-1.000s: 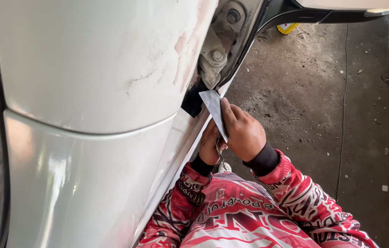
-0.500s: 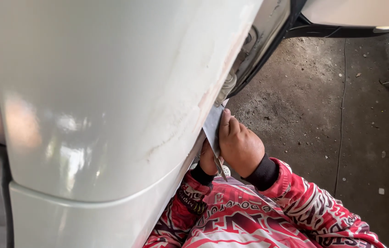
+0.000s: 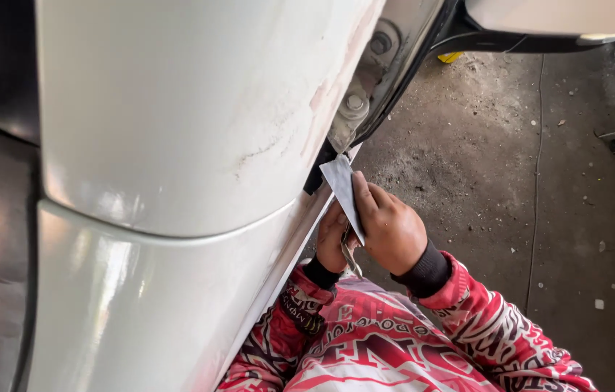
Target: The person sands the side panel of a white car using a sanding block, focusing on the area around the wheel arch and door seam. They smooth the surface by moving the block back and forth over the body filler and paint, occasionally switching hands or adjusting their grip.
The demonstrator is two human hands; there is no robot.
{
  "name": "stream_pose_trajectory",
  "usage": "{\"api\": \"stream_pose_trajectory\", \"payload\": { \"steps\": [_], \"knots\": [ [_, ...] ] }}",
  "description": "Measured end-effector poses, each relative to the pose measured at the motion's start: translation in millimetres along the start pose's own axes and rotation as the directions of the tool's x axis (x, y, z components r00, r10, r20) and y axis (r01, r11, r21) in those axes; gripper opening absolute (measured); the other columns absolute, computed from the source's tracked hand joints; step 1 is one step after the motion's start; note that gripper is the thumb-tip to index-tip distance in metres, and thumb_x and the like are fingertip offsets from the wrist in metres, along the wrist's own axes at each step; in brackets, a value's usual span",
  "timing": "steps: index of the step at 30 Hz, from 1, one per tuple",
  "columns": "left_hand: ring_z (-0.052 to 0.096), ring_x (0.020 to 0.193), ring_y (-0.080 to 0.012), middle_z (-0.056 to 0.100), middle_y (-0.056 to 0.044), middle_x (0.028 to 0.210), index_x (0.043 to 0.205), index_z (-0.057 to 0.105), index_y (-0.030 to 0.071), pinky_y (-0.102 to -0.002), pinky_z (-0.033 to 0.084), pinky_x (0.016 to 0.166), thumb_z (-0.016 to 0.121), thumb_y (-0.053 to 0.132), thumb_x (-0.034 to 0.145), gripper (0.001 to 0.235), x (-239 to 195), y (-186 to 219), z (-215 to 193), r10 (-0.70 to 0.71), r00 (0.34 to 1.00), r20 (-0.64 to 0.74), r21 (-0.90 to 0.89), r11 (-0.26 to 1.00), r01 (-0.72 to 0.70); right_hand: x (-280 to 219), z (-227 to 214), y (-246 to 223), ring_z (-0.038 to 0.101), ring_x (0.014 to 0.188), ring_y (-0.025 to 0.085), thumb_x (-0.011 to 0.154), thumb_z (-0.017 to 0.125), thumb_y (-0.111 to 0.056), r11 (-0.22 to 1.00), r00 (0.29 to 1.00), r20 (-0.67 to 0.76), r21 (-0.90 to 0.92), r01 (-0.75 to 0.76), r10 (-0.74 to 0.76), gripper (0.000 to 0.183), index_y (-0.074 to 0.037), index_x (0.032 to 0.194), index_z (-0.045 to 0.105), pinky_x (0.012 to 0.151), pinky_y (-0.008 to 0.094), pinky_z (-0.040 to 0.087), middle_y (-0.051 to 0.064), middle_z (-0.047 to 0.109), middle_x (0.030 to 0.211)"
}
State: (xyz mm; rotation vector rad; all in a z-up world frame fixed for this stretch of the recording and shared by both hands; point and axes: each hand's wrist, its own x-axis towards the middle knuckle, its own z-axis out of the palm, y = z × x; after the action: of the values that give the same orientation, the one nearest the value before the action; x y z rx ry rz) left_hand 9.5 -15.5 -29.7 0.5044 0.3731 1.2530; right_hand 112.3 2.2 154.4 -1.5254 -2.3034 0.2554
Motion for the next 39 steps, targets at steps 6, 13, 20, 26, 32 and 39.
{"api": "stream_pose_trajectory", "payload": {
  "steps": [6,13,20,26,32,39],
  "knots": [
    [0.046,0.057,-0.0036,0.059,0.002,0.084,0.155,0.043,0.002,-0.020,0.036,0.048,0.052,0.034,0.107,0.059,3,-14,-17,-0.004,0.998,-0.057,-0.003,1.000,0.004,0,7,-1,0.069,0.102,0.035,0.085,0.061,-0.008,0.999,0.999,-0.028,-0.028,-0.021,0.021,0.065,0.007,0.147,0.047,0.079,0.041,0.058,0.020,0.066,0.124],
    [0.048,0.055,-0.0061,0.061,0.001,0.081,0.158,0.039,0.008,-0.021,0.037,0.049,0.049,0.037,0.105,0.061,13,18,11,-0.063,0.997,-0.039,0.010,0.998,0.063,23,-1,10,0.070,0.090,0.038,0.080,0.066,-0.011,0.998,0.997,0.024,0.007,-0.070,0.070,0.068,0.006,0.143,0.049,0.073,0.044,0.057,0.021,0.067,0.110],
    [0.050,0.059,-0.0114,0.054,-0.004,0.068,0.157,0.050,0.003,-0.031,0.044,0.061,0.052,0.025,0.120,0.043,-9,42,33,0.237,0.964,0.121,0.827,0.513,-0.230,0,-47,73,0.060,0.053,0.029,0.091,0.070,-0.023,0.913,0.855,0.457,0.186,-0.363,0.247,0.020,-0.004,0.093,0.075,0.058,0.040,0.053,0.021,0.066,0.067],
    [0.060,0.050,-0.0301,0.061,-0.013,0.061,0.161,0.012,-0.009,-0.044,0.043,0.045,0.061,0.025,0.103,0.083,18,81,97,0.271,0.935,0.229,0.970,-0.141,-0.197,-57,-31,114,0.060,0.061,0.015,0.088,0.070,-0.020,0.874,0.913,0.356,0.359,-0.328,0.197,0.022,-0.005,0.103,0.075,0.060,0.035,0.054,0.011,0.069,0.067],
    [0.059,0.044,-0.0307,0.065,-0.012,0.060,0.160,0.011,-0.004,-0.045,0.042,0.039,0.061,0.033,0.098,0.088,22,31,74,0.094,0.995,-0.025,0.898,-0.435,0.063,-104,-8,140,0.063,0.064,0.012,0.093,0.071,-0.022,0.822,0.900,0.361,0.415,-0.391,0.245,0.020,-0.006,0.101,0.078,0.063,0.032,0.054,0.008,0.073,0.071],
    [0.061,0.046,-0.0276,0.066,-0.011,0.061,0.160,0.018,-0.008,-0.044,0.044,0.039,0.058,0.036,0.098,0.085,17,60,116,0.301,0.953,0.018,0.839,-0.524,0.150,-139,15,176,0.068,0.080,0.008,0.096,0.064,-0.026,0.587,0.855,0.386,0.622,-0.518,0.346,0.025,-0.007,0.111,0.073,0.070,0.027,0.053,-0.001,0.078,0.090]
  ]
}}
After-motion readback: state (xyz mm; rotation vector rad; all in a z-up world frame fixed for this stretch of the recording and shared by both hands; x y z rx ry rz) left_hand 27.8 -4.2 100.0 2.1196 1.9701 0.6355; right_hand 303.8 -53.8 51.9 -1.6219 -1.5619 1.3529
